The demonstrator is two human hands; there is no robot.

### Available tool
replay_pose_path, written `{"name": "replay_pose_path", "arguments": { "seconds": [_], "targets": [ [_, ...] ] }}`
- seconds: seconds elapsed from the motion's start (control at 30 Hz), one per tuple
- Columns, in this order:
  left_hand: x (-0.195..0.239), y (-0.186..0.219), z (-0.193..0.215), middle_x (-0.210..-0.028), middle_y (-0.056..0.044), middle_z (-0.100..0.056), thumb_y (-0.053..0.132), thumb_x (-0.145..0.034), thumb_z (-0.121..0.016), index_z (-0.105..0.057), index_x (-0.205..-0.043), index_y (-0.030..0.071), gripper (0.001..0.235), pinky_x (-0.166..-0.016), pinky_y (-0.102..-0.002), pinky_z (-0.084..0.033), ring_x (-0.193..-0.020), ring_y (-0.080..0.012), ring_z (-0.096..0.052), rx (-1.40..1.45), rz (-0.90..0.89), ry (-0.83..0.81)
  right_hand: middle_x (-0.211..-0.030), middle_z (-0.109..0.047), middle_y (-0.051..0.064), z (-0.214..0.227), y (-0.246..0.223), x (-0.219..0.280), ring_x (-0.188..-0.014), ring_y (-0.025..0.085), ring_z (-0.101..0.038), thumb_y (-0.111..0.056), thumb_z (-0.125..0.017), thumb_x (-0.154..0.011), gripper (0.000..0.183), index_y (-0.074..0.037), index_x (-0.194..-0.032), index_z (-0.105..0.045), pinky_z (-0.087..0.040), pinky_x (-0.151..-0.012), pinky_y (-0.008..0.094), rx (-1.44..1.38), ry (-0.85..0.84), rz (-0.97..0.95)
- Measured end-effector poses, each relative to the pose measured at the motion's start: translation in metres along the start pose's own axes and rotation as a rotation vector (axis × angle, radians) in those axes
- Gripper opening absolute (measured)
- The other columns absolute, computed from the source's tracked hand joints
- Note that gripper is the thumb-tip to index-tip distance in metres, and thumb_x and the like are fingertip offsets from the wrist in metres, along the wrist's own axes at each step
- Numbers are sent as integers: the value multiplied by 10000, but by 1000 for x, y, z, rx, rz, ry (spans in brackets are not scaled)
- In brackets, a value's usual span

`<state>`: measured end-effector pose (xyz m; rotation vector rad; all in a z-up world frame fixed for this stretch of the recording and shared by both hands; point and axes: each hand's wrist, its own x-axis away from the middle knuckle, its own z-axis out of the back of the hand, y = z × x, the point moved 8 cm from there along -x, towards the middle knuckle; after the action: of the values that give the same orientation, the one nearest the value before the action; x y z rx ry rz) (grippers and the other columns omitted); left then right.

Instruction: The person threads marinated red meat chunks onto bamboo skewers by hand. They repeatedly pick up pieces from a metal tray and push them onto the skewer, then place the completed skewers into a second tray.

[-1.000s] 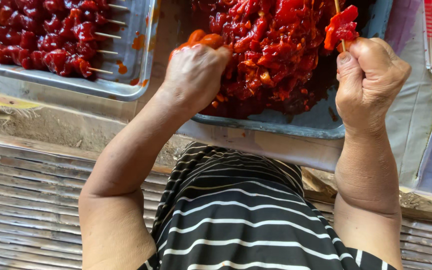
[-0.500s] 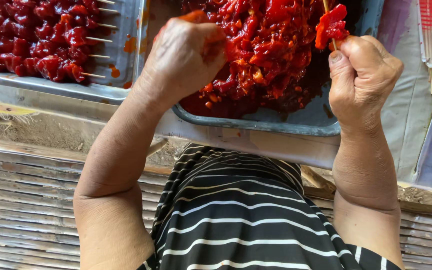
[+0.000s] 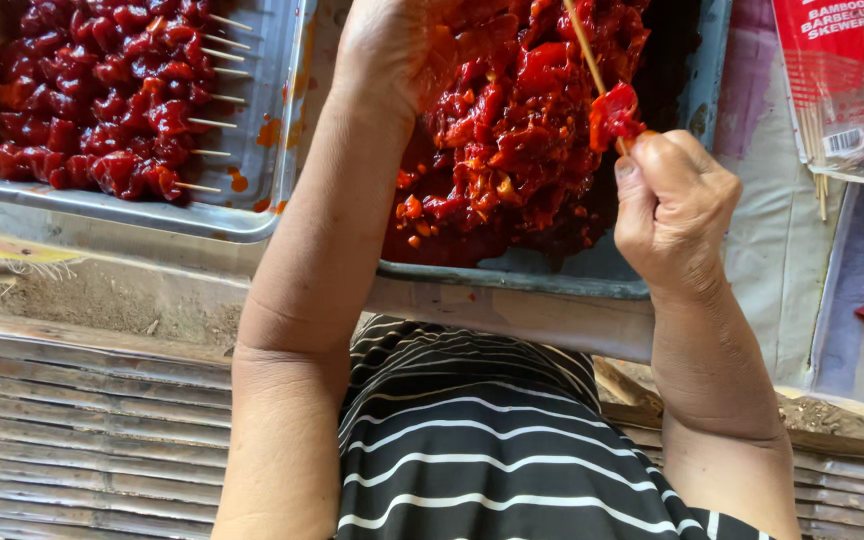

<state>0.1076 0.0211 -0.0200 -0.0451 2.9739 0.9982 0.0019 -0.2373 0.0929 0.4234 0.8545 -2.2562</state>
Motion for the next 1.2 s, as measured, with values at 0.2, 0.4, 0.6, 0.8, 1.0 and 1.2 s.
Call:
{"name": "replay_pose_path", "arguments": {
  "seconds": [0.2,0.4,0.6,0.8,1.0,1.2],
  "targets": [
    [10,4,10,-1079,-147,-729,78,-1009,-671,-680,-1075,7,97,-1035,-606,-604,-1076,-336,-739,126,-85,-134,-828,-567,136,-9,-7,-2,-673,272,-572,80,-690,-1025,105,-8,-1058,-643,-442,-607,340,-1,-62,0],
    [17,8,1,-1113,-149,-738,208,-1043,-623,-666,-1138,22,213,-1031,-605,-590,-1098,-357,-726,290,-103,-97,-828,-560,129,-20,-21,-8,-640,272,-568,90,-705,-977,119,-11,-998,-647,-437,-575,344,9,-116,40],
    [13,3,-1,-1128,-152,-728,220,-1087,-623,-634,-1179,-4,243,-1075,-587,-587,-1139,-346,-727,305,-176,-101,-845,-585,142,-24,-20,-9,-665,293,-602,99,-701,-958,127,-8,-997,-646,-454,-588,346,-5,-148,23],
    [13,0,-1,-1126,-167,-732,205,-1099,-616,-627,-1213,-13,247,-984,-539,-630,-1056,-329,-742,199,-239,-72,-847,-602,136,-19,-25,-9,-673,279,-627,114,-660,-937,149,-9,-1021,-658,-470,-601,340,-32,-169,-39],
    [17,11,-3,-1109,-185,-734,193,-1105,-566,-610,-1224,-21,249,-934,-511,-644,-1014,-336,-760,107,-300,-8,-827,-600,141,-19,-32,-11,-715,306,-620,100,-669,-916,140,-7,-1007,-659,-467,-636,371,-17,-176,-15],
    [16,-2,-6,-1138,-197,-721,211,-1114,-567,-594,-1244,-14,261,-977,-521,-642,-1039,-355,-753,169,-278,-48,-865,-608,153,-25,-34,-11,-750,321,-621,98,-671,-934,144,6,-1044,-657,-479,-663,374,-44,-165,38]
  ]
}}
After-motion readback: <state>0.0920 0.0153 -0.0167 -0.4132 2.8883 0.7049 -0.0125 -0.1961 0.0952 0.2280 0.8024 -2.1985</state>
